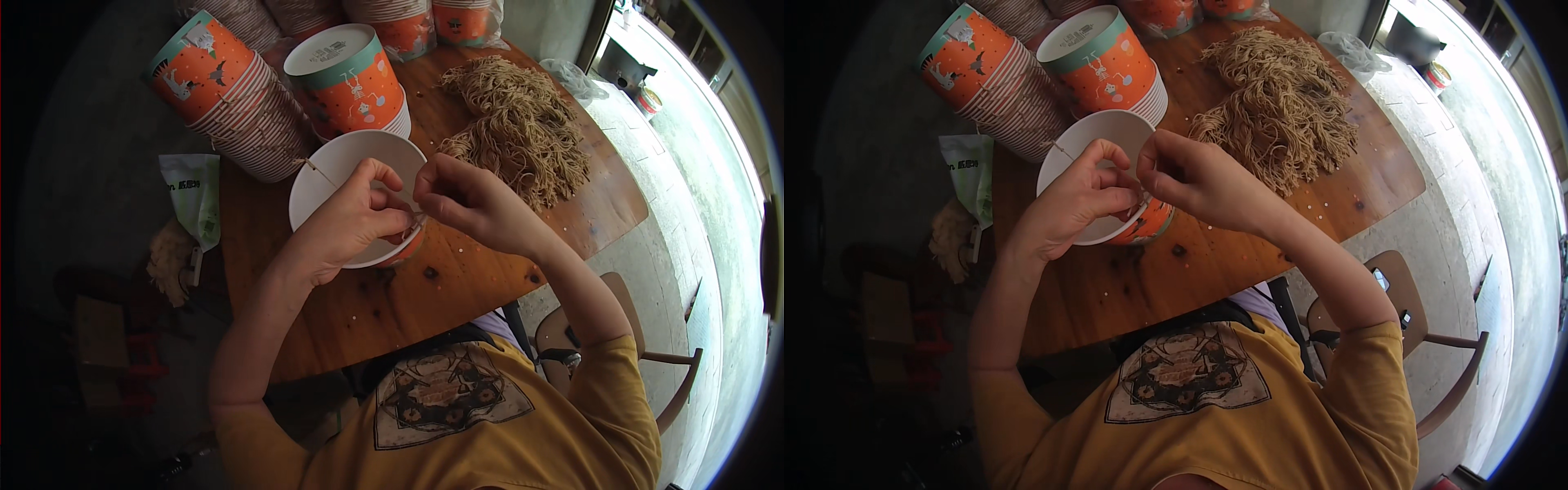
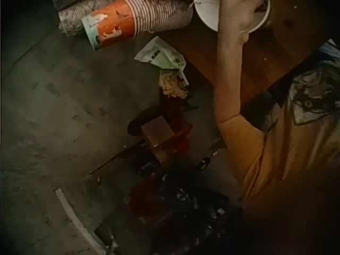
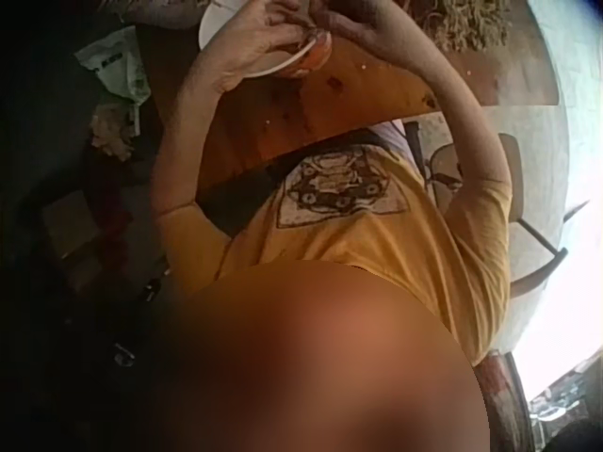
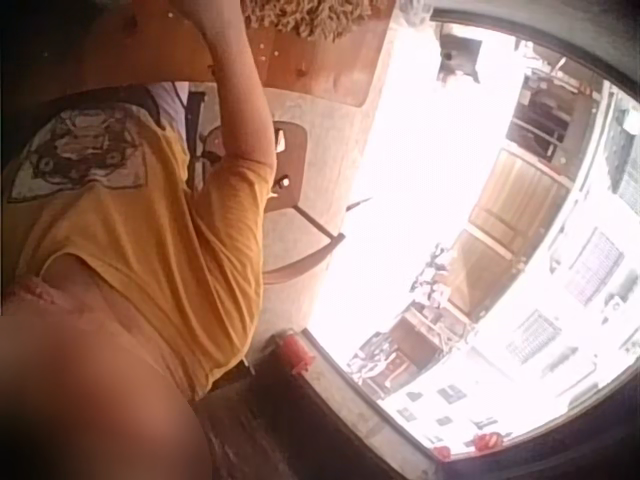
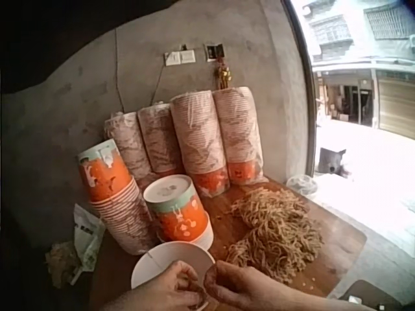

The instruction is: Threading and tying fiber strands through holes in paper bowls for assembly.

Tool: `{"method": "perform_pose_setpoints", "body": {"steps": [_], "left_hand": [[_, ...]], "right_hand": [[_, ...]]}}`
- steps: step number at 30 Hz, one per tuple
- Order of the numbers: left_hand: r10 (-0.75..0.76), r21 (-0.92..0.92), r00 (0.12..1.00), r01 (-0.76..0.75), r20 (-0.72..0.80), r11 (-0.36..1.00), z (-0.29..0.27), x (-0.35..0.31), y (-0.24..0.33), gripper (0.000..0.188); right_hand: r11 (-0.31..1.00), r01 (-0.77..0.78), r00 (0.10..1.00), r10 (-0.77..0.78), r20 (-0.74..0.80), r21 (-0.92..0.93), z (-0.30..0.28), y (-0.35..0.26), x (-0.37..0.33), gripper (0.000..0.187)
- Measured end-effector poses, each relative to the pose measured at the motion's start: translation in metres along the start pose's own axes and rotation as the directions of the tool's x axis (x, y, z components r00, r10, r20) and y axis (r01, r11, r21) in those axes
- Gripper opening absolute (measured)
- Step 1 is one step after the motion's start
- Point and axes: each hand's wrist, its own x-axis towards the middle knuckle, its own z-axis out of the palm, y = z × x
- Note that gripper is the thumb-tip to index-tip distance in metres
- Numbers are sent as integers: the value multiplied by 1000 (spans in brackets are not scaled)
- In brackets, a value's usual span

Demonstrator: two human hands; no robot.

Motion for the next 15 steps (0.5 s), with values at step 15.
{"method": "perform_pose_setpoints", "body": {"steps": [15], "left_hand": [[716,878,656,-461,237,131,21,-15,-7,38]], "right_hand": [[845,51,977,-153,-150,-532,14,-6,-12,19]]}}
